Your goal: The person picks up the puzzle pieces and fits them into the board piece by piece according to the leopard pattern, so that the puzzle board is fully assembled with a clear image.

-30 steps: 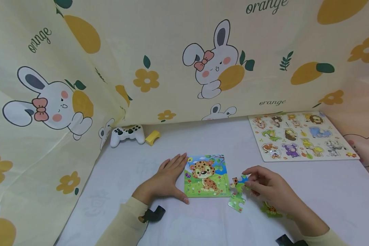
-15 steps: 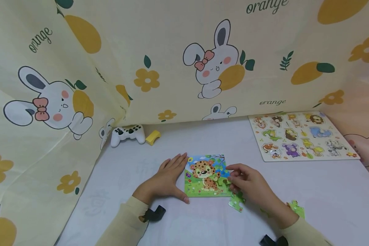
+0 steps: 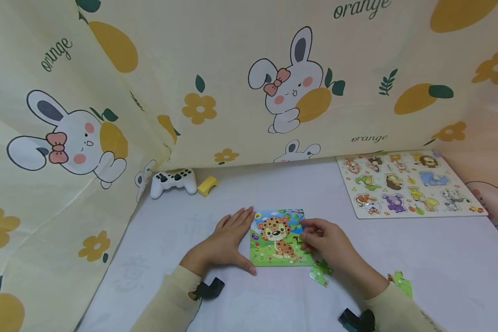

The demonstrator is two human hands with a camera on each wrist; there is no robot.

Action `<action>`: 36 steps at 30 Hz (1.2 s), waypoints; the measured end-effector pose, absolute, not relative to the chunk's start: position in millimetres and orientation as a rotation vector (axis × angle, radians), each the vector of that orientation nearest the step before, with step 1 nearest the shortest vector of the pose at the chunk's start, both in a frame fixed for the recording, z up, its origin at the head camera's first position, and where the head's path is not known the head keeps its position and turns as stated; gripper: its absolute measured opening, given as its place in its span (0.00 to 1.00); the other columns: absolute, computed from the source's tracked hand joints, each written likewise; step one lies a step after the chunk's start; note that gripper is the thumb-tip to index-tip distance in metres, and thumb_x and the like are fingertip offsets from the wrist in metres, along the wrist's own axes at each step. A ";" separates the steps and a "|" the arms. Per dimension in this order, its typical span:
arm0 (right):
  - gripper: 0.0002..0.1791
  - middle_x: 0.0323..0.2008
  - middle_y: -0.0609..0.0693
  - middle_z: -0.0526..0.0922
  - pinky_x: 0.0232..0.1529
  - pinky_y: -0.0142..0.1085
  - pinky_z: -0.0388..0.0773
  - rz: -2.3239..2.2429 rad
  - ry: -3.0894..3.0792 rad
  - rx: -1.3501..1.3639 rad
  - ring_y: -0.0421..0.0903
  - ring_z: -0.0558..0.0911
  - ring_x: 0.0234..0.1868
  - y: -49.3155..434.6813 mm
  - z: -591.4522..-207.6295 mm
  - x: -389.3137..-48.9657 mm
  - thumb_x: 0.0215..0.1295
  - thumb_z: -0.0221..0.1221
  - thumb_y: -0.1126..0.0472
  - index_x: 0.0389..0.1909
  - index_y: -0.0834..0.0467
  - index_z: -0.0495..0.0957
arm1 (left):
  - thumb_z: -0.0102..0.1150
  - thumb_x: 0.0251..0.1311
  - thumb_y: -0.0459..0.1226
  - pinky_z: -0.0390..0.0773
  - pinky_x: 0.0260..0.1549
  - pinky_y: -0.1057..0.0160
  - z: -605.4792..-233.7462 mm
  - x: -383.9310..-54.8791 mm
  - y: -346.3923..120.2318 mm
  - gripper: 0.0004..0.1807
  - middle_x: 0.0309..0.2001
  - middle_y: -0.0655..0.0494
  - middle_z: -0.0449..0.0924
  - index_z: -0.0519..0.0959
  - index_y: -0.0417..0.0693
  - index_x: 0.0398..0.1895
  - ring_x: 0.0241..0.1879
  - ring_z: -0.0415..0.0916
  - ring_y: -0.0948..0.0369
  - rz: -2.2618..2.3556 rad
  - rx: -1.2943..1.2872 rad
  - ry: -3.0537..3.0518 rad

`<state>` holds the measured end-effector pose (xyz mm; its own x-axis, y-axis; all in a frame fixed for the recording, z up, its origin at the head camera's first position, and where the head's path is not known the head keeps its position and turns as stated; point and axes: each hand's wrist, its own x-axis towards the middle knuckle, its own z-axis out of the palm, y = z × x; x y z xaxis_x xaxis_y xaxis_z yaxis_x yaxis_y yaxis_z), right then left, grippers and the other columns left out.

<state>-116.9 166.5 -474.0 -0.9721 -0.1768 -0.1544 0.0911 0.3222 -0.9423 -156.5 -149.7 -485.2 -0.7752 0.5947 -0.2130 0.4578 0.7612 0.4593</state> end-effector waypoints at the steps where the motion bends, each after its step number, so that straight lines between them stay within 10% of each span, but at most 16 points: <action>1: 0.21 0.44 0.55 0.84 0.37 0.37 0.86 -1.657 2.402 -0.081 0.50 0.86 0.38 167.1 -473.0 -116.3 0.79 0.63 0.67 0.68 0.69 0.78 | 0.82 0.37 0.74 0.31 0.81 0.45 -485.4 -156.5 -149.9 0.86 0.89 0.60 0.32 0.41 0.50 0.91 0.86 0.26 0.58 0.553 0.809 2.610; 10: 0.15 0.52 0.53 0.86 0.45 0.45 0.85 -1.308 2.752 -0.320 0.48 0.85 0.45 177.6 -464.2 -113.1 0.80 0.64 0.64 0.62 0.62 0.84 | 0.82 0.37 0.75 0.31 0.81 0.46 -487.5 -157.2 -150.4 0.86 0.89 0.61 0.32 0.41 0.51 0.91 0.86 0.25 0.59 0.545 0.806 2.610; 19: 0.25 0.72 0.54 0.79 0.71 0.64 0.70 -0.724 2.737 -0.955 0.64 0.72 0.75 168.7 -461.9 -104.0 0.79 0.66 0.56 0.72 0.59 0.81 | 0.82 0.37 0.74 0.31 0.81 0.46 -486.4 -157.3 -150.2 0.86 0.89 0.61 0.32 0.41 0.50 0.91 0.86 0.25 0.58 0.536 0.808 2.611; 36: 0.35 0.77 0.55 0.73 0.73 0.65 0.65 -1.080 2.595 -0.770 0.64 0.68 0.78 179.7 -463.0 -95.6 0.80 0.65 0.46 0.81 0.53 0.71 | 0.82 0.37 0.74 0.31 0.81 0.46 -484.9 -155.9 -150.1 0.86 0.89 0.61 0.32 0.41 0.50 0.91 0.86 0.25 0.60 0.540 0.816 2.616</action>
<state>-95.6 179.7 -463.0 -0.8364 -0.5480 -0.0073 -0.3811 0.5911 -0.7109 -155.9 -150.1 -484.9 -0.7743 0.5967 -0.2108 0.4646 0.7621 0.4509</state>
